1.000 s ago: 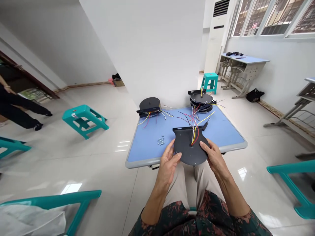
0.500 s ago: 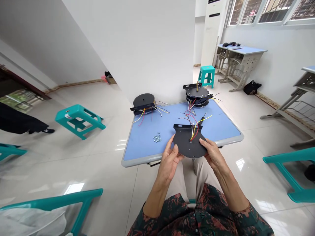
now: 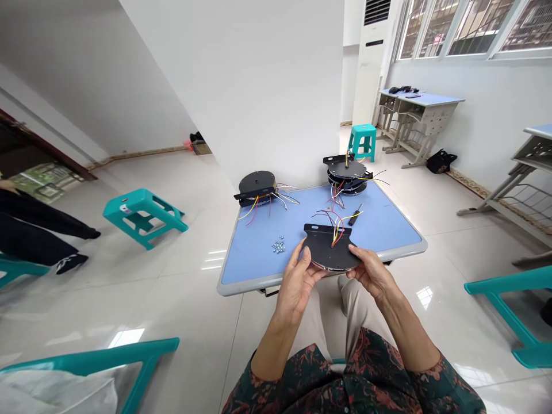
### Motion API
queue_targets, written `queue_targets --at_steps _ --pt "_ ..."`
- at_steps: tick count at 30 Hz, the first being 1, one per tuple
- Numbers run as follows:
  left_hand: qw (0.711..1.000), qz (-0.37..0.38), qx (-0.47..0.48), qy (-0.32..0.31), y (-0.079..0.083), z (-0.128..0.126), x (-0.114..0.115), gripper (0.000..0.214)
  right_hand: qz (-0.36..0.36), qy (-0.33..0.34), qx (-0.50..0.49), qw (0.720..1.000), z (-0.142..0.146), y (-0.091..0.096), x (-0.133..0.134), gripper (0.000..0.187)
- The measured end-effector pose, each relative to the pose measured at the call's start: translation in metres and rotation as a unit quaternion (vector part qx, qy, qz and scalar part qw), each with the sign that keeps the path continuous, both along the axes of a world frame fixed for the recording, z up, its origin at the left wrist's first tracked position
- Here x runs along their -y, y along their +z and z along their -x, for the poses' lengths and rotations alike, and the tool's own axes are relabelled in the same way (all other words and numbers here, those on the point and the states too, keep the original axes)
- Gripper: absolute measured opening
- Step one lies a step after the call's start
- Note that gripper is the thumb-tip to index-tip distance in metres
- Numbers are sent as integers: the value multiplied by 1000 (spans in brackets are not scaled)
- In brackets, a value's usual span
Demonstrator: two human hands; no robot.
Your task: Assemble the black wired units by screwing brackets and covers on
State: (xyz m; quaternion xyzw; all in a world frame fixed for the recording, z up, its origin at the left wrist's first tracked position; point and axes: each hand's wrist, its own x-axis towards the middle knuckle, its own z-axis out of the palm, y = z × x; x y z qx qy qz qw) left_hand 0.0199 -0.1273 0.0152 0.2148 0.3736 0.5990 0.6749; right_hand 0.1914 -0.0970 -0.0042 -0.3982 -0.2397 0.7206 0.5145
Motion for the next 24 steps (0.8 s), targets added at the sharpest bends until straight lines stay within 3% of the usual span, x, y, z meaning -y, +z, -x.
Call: queue_targets --at_steps 10,17,24 --pt "1000 19 3 -4 -7 9 -10 44 47 25 -21 998 3 6 3 12" --pt "1000 15 5 4 -13 8 -14 37 34 38 -9 999 2 1 -1 18" --pt "1000 -8 4 16 -13 5 -17 41 39 56 -13 998 0 -2 -1 17"
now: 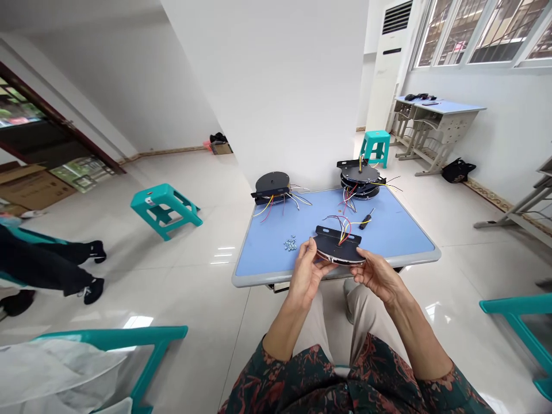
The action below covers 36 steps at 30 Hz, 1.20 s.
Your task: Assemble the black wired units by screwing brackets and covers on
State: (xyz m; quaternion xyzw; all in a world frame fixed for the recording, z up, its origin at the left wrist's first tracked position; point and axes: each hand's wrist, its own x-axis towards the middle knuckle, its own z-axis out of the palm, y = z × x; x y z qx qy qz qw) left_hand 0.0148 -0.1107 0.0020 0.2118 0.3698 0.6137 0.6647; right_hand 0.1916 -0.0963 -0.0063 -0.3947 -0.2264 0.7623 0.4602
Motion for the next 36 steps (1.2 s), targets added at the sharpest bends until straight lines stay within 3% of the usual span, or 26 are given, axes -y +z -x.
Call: queue_targets --at_steps 12,22,36 --pt "997 -51 -10 61 2 -8 8 42 -65 -5 38 997 1 -1 10 40" --pt "994 -92 -43 47 -2 -9 15 58 -147 -5 116 982 0 2 20 41" --pt "991 -91 -86 48 -7 -9 20 61 -179 -37 162 970 0 1 27 42"
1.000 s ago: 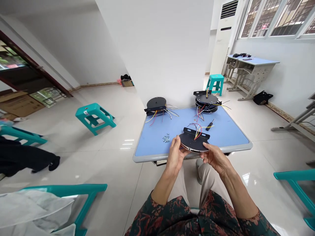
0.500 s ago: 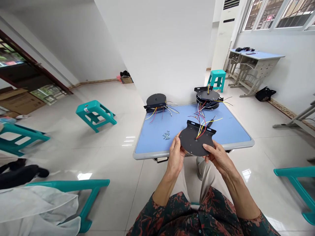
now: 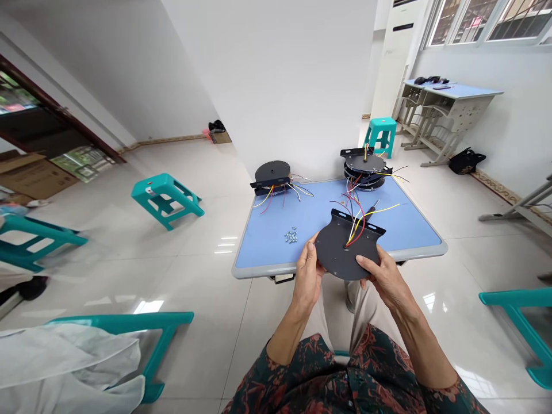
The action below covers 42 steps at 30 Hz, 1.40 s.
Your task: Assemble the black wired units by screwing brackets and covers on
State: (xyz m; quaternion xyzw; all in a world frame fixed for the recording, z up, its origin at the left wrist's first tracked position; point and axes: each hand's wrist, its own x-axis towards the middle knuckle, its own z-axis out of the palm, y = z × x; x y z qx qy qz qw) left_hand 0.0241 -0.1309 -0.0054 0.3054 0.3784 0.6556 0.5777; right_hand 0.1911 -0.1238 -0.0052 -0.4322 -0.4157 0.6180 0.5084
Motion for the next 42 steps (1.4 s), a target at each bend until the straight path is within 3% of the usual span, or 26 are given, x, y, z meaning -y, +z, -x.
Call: queue_targets --at_steps 6,12,35,42 --pt "999 -19 -2 -40 -5 7 5 66 -3 12 -15 1000 -1 -2 0 43" --pt "986 -55 -35 -154 -10 23 14 103 -18 25 -22 999 -4 -6 2 47" --pt "988 -84 -51 -122 -16 26 22 94 -28 38 4 999 -5 -6 10 50" --pt "989 -67 -72 -115 -17 26 24 100 -20 46 -9 999 -5 -6 11 56"
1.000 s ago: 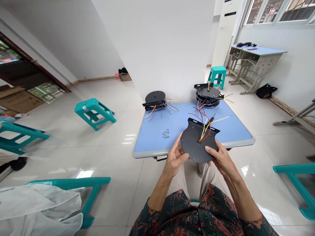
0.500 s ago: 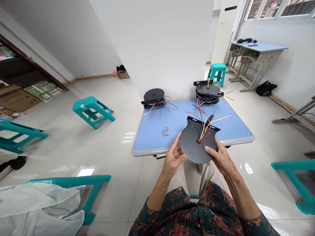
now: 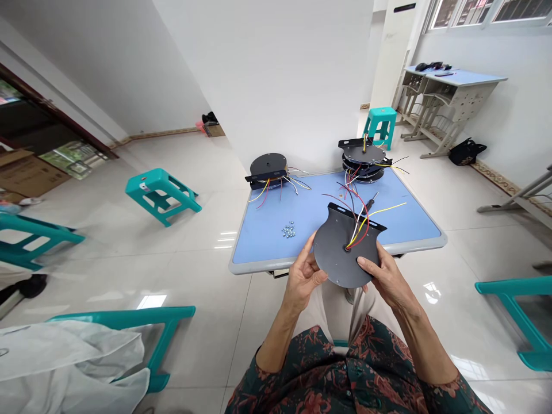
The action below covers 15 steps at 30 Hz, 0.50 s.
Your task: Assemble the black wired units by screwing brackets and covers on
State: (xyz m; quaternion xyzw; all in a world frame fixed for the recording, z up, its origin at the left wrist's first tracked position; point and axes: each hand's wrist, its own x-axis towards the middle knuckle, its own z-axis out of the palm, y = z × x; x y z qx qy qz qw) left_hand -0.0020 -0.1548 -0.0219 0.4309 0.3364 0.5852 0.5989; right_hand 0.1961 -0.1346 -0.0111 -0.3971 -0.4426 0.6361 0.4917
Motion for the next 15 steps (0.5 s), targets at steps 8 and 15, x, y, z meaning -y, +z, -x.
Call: queue_targets --at_steps 8,15 --pt "1000 7 -3 16 -1 1 1 103 1 2 2 1000 2 1 1 50" --pt "1000 -13 -13 15 -3 2 0 99 -20 0 18 1000 3 0 2 46"
